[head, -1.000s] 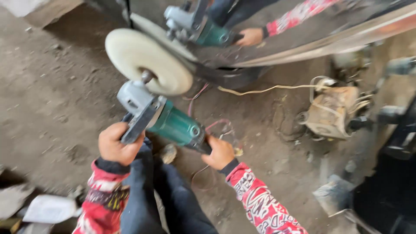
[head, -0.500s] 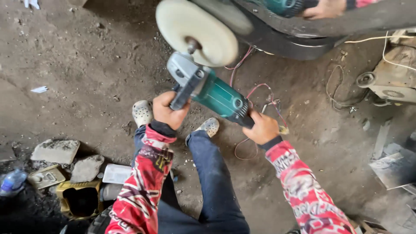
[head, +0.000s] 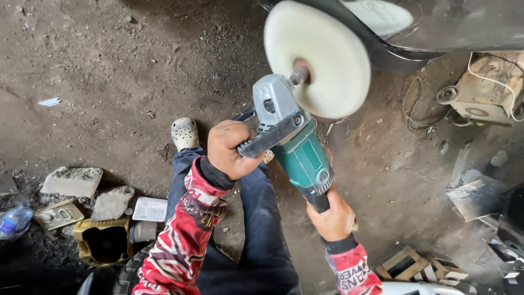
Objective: The person polishes the front bumper and headlight area of a black car using an electric buffer.
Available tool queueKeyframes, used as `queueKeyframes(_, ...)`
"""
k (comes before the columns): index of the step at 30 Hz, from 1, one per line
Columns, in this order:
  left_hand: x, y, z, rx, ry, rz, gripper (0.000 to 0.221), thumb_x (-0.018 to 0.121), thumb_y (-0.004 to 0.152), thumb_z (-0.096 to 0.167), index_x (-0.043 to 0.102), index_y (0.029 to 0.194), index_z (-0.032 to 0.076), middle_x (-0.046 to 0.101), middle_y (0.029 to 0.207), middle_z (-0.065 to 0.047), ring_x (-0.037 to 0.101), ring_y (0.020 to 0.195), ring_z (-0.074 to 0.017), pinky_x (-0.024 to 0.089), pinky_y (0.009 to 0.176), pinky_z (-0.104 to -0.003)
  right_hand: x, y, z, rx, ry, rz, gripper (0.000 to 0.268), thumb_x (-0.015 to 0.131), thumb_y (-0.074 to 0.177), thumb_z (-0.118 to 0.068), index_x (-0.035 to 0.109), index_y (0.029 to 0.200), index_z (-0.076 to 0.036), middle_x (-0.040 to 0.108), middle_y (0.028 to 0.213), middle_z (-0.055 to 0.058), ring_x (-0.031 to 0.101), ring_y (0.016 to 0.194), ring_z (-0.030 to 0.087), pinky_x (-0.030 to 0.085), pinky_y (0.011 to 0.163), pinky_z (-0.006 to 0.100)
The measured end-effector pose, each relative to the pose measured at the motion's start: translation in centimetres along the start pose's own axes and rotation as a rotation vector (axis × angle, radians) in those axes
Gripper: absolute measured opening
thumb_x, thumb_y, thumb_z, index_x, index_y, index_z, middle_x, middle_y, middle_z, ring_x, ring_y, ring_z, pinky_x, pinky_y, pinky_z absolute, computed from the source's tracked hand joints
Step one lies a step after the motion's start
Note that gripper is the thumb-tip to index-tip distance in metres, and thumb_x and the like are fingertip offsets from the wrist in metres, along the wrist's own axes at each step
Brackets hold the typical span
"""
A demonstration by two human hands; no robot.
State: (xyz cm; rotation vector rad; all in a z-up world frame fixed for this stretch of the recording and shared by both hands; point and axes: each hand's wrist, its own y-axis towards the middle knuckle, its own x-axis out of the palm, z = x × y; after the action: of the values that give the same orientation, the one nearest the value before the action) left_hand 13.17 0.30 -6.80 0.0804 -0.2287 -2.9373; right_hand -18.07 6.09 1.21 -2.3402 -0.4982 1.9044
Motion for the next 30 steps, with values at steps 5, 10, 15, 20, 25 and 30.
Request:
queueKeyframes(5,-2.0,1.1,2.1,0.058,0.009,-0.031,0.027,0.082,0.074,0.016,0.056,0.070,0.007,0.055,0.064,-0.012,0.059,0.061,-0.0365,0.044,0.059,-0.045,-0.7,-0.4,-2.8,0.076,0.032,0.034,0.038,0.085,0.072,-0.024,0.067,0.101,-0.009,0.070,0.084,0.018,0.068,0.078,0.042,0.054,0.065,0.047)
queueKeyframes(10,-2.3,1.0,1.6,0.107,0.021,-0.017,0.026,0.080,0.070,0.017,0.056,0.070,0.006,0.054,0.064,-0.012,0.058,0.061,-0.0367,0.044,0.058,-0.045,-0.4,-0.5,-2.7,0.067,-0.002,0.047,0.039,0.087,0.070,-0.024,0.068,0.100,-0.008,0.069,0.084,0.018,0.067,0.076,0.043,0.053,0.065,0.048)
queueKeyframes(15,-0.1,-0.3,-2.0,0.028,-0.041,0.040,0.031,0.081,0.076,0.015,0.052,0.067,0.008,0.054,0.065,-0.012,0.059,0.063,-0.0365,0.046,0.062,-0.046,0.4,0.0,-1.0,0.060,-0.070,0.029,0.037,0.087,0.072,-0.025,0.067,0.098,-0.010,0.070,0.085,0.017,0.068,0.078,0.042,0.054,0.067,0.048)
queueKeyframes(20,1.7,-1.0,-6.5,-0.003,-0.048,0.121,0.027,0.080,0.069,0.017,0.056,0.072,0.005,0.056,0.068,-0.013,0.060,0.066,-0.0378,0.046,0.062,-0.046,2.0,2.0,0.2,0.089,-0.142,-0.044,0.042,0.086,0.069,-0.026,0.068,0.104,-0.010,0.071,0.086,0.018,0.068,0.079,0.043,0.053,0.067,0.050)
queueKeyframes(25,4.5,-2.8,-12.1,-0.079,0.010,0.247,0.024,0.080,0.070,0.014,0.058,0.073,0.005,0.055,0.068,-0.014,0.060,0.066,-0.0385,0.045,0.061,-0.047,4.7,5.2,2.8,0.012,-0.155,-0.088,0.046,0.085,0.068,-0.027,0.070,0.109,-0.013,0.073,0.088,0.018,0.069,0.079,0.043,0.054,0.067,0.050)
queueKeyframes(30,6.0,-3.0,-16.4,-0.116,0.032,0.382,0.024,0.081,0.070,0.010,0.058,0.073,0.004,0.056,0.070,-0.016,0.061,0.068,-0.0384,0.046,0.063,-0.045,6.6,10.2,4.8,-0.047,-0.233,-0.158,0.047,0.086,0.071,-0.028,0.069,0.113,-0.014,0.073,0.088,0.018,0.070,0.082,0.043,0.054,0.068,0.051)
